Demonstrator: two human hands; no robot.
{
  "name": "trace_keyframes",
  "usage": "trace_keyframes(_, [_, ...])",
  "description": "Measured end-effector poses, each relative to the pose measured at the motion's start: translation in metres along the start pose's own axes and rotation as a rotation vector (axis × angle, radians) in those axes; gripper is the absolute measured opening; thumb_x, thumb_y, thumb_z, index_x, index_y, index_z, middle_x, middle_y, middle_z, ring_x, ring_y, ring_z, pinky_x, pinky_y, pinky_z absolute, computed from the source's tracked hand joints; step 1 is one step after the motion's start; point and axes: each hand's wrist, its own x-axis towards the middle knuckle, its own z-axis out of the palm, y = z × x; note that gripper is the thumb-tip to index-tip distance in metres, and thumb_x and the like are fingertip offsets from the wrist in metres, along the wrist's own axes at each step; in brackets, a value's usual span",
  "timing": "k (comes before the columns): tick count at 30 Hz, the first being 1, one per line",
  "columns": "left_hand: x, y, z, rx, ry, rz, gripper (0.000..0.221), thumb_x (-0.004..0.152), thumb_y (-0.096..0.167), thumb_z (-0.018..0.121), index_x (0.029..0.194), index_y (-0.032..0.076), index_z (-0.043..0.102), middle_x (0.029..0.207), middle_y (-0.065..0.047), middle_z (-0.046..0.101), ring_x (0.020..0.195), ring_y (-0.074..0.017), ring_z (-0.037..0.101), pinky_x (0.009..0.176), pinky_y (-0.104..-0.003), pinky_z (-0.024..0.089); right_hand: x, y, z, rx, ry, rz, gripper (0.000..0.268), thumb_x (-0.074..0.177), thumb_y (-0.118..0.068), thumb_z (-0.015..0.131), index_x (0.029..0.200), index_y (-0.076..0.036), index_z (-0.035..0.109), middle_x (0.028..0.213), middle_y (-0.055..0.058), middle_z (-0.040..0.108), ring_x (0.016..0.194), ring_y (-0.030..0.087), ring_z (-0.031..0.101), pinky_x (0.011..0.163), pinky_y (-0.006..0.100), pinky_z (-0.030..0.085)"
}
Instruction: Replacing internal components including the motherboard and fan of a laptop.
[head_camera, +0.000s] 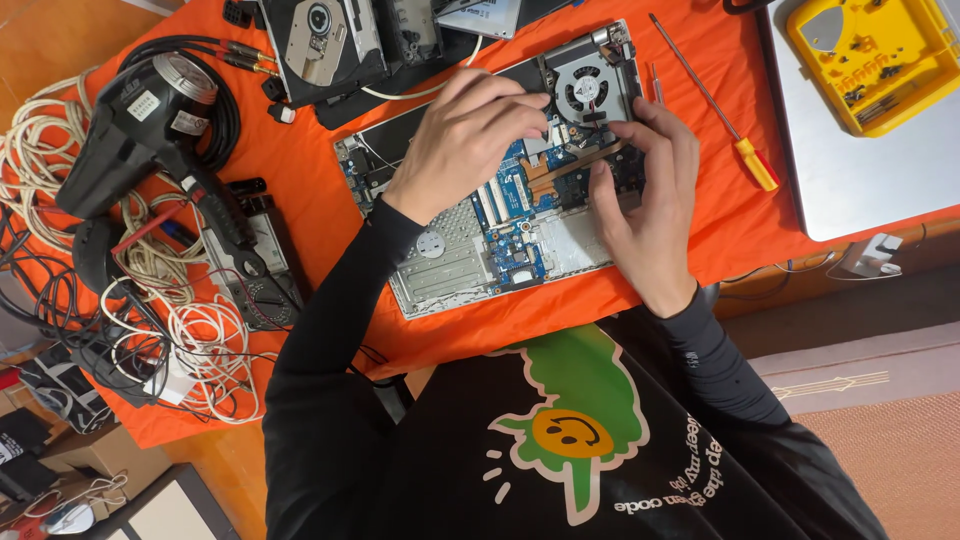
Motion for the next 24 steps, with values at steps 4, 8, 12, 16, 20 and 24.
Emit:
trace_keyframes(4, [0.002, 0.008, -0.001, -0.027, -0.035, -0.029, 0.010, 0.098, 0.014, 0.076, 0.106, 0.011, 0.072, 0.121, 0.004, 0.074, 0.113, -0.0148, 0.063, 0.100, -0.033, 0.049, 0.007, -0.006, -0.002, -0.136, -0.015, -0.022, 0.042, 0.100, -0.007, 0.073, 0.137, 0.001, 0.055, 0.149, 0.021, 0.049, 0.135, 0.036, 0.049, 0.117, 0.046, 0.040])
trace_keyframes(8, [-0.003, 0.017, 0.000, 0.011, -0.077, -0.076, 0.016, 0.102, 0.021, 0.072, 0.114, 0.011, 0.067, 0.124, 0.004, 0.073, 0.110, -0.0165, 0.064, 0.102, -0.035, 0.047, 0.017, 0.001, -0.005, -0.290, -0.071, -0.010, 0.050, 0.106, -0.019, 0.079, 0.143, 0.003, 0.053, 0.151, 0.018, 0.055, 0.128, 0.035, 0.052, 0.113, 0.045, 0.041])
trace_keyframes(12, [-0.004, 0.028, -0.004, -0.027, -0.101, -0.252, 0.032, 0.105, 0.032, 0.070, 0.124, 0.008, 0.062, 0.115, 0.001, 0.070, 0.109, -0.0200, 0.063, 0.106, -0.041, 0.043, 0.032, 0.005, -0.003, -0.352, -0.075, -0.064, 0.062, 0.104, -0.027, 0.082, 0.145, 0.006, 0.050, 0.145, 0.019, 0.056, 0.128, 0.036, 0.051, 0.113, 0.046, 0.039])
trace_keyframes(16, [-0.009, 0.029, 0.005, -0.021, -0.040, -0.311, 0.042, 0.105, 0.035, 0.069, 0.134, 0.007, 0.058, 0.125, -0.005, 0.065, 0.118, -0.0233, 0.058, 0.107, -0.042, 0.040, 0.042, 0.008, -0.006, -0.401, -0.137, -0.095, 0.069, 0.106, -0.034, 0.081, 0.150, 0.008, 0.050, 0.134, 0.020, 0.056, 0.122, 0.037, 0.050, 0.108, 0.046, 0.039])
trace_keyframes(20, [-0.007, 0.031, 0.004, -0.020, -0.045, -0.373, 0.034, 0.102, 0.032, 0.072, 0.126, 0.009, 0.065, 0.119, -0.005, 0.062, 0.116, -0.0229, 0.056, 0.106, -0.042, 0.039, 0.049, 0.013, 0.000, -0.468, -0.108, -0.206, 0.069, 0.101, -0.033, 0.081, 0.145, 0.012, 0.051, 0.132, 0.021, 0.054, 0.122, 0.036, 0.049, 0.107, 0.045, 0.040])
trace_keyframes(24, [-0.007, 0.032, 0.005, -0.012, -0.024, -0.363, 0.031, 0.103, 0.032, 0.073, 0.124, 0.010, 0.068, 0.118, -0.002, 0.061, 0.118, -0.0222, 0.054, 0.110, -0.044, 0.036, 0.057, 0.014, 0.000, -0.450, -0.154, -0.158, 0.073, 0.100, -0.035, 0.083, 0.146, 0.012, 0.052, 0.123, 0.021, 0.052, 0.117, 0.037, 0.050, 0.104, 0.045, 0.042])
